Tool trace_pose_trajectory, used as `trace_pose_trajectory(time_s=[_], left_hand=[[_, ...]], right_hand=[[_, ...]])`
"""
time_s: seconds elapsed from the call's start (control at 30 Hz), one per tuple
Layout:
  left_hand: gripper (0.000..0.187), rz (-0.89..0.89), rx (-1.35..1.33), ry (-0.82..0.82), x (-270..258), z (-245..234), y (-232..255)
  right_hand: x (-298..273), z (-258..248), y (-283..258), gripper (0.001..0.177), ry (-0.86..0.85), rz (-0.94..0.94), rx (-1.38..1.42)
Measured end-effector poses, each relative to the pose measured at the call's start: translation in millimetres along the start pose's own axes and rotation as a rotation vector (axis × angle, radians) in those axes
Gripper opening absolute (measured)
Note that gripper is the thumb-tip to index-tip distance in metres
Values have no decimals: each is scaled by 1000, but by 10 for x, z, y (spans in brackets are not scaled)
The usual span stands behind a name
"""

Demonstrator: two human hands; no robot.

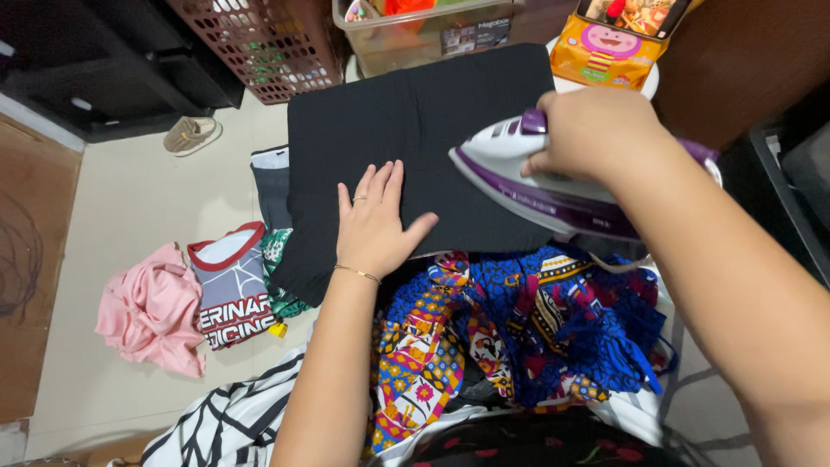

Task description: The person irons a teal garment and a black garment on a small white ironing board. They smooth the fabric, use a purple iron, and fold the items after ironing.

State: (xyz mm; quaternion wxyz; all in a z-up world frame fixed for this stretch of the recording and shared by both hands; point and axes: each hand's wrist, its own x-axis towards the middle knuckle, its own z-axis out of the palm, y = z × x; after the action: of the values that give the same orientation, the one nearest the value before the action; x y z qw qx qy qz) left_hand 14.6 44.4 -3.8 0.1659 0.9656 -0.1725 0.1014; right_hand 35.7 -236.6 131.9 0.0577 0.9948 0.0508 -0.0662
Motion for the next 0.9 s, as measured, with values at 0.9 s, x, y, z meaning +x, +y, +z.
trace_pose_trajectory(time_s=[0.9], left_hand=[[103,48,16,22,-41,-70,102]], right_hand=[[1391,-204,-535,84,38,-72,25]])
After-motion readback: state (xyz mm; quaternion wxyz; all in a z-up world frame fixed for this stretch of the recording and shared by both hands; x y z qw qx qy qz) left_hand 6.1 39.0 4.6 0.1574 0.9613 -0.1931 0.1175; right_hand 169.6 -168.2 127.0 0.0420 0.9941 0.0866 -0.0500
